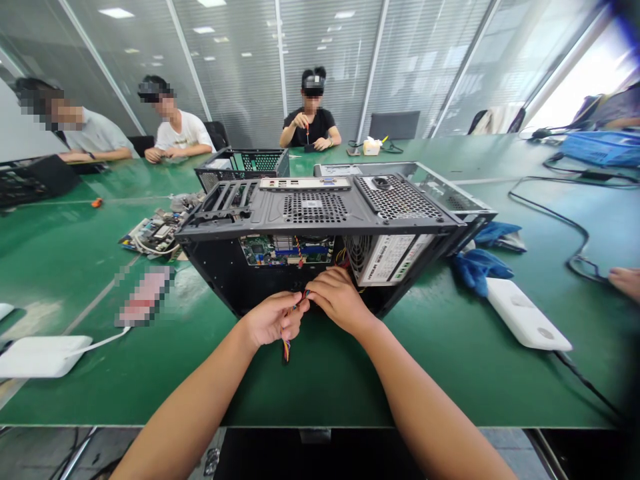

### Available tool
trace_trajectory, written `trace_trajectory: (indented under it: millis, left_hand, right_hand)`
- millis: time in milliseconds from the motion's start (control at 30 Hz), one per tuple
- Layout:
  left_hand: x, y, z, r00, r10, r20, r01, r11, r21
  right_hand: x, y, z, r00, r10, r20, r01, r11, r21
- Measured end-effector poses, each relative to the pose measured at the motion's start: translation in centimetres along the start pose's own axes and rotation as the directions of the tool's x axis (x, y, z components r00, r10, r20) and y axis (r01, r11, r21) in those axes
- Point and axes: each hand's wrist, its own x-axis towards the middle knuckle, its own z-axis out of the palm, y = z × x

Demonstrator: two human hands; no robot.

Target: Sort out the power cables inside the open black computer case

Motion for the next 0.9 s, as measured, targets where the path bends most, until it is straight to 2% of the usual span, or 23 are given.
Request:
trace_trajectory:
  millis: [133,233,300,400,467,500,567,633,667,700,767,900]
  left_hand:
    - [-0.1,0.4,-0.5,0.999,-0.032,0.037,0.036,0.994,-0.100]
    - [-0.1,0.6,-0.7,0.994,-0.069,0.083,0.081,0.987,-0.140]
    - [-0.1,0.7,-0.7,0.990,-0.088,0.108,0.104,0.984,-0.146]
    - [-0.1,0.7,-0.6,0.986,-0.110,0.123,0.127,0.981,-0.145]
    - [-0.1,0.8,-0.4,0.987,-0.118,0.113,0.133,0.982,-0.134]
    - [-0.1,0.8,-0.4,0.987,-0.125,0.102,0.137,0.983,-0.124]
    - [-0.1,0.8,-0.3,0.987,-0.139,0.077,0.146,0.984,-0.098]
    - [-0.1,0.7,-0.3,0.986,-0.156,0.062,0.161,0.984,-0.078]
    - [0.0,0.7,-0.3,0.985,-0.163,0.063,0.167,0.983,-0.071]
    - [0.0,0.7,-0.3,0.984,-0.168,0.067,0.172,0.983,-0.065]
    - [0.0,0.6,-0.2,0.981,-0.172,0.086,0.177,0.983,-0.049]
    - [0.0,0.5,0.0,0.982,-0.170,0.085,0.169,0.985,0.023]
  right_hand:
    - [-0.3,-0.6,0.8,0.980,0.060,-0.188,-0.078,0.993,-0.093]
    - [-0.6,-1.3,1.4,0.924,0.194,-0.330,-0.238,0.966,-0.100]
    - [-0.7,-1.7,1.6,0.900,0.293,-0.322,-0.326,0.944,-0.050]
    - [-0.5,-1.9,1.9,0.838,0.510,-0.195,-0.493,0.860,0.131]
    - [-0.3,-1.8,1.9,0.763,0.645,-0.044,-0.591,0.724,0.356]
    - [-0.1,-1.7,2.0,0.718,0.694,0.055,-0.624,0.607,0.492]
    - [0.1,-1.5,1.9,0.626,0.724,0.288,-0.630,0.252,0.734]
    - [0.3,-1.4,1.7,0.575,0.650,0.496,-0.599,-0.078,0.797]
    - [0.3,-1.4,1.6,0.569,0.607,0.556,-0.575,-0.190,0.796]
    - [0.3,-1.3,1.5,0.575,0.568,0.589,-0.549,-0.267,0.792]
    - [0.3,-1.2,1.2,0.604,0.537,0.589,-0.477,-0.347,0.807]
    - [0.2,-1.0,1.2,0.654,0.521,0.548,-0.398,-0.379,0.835]
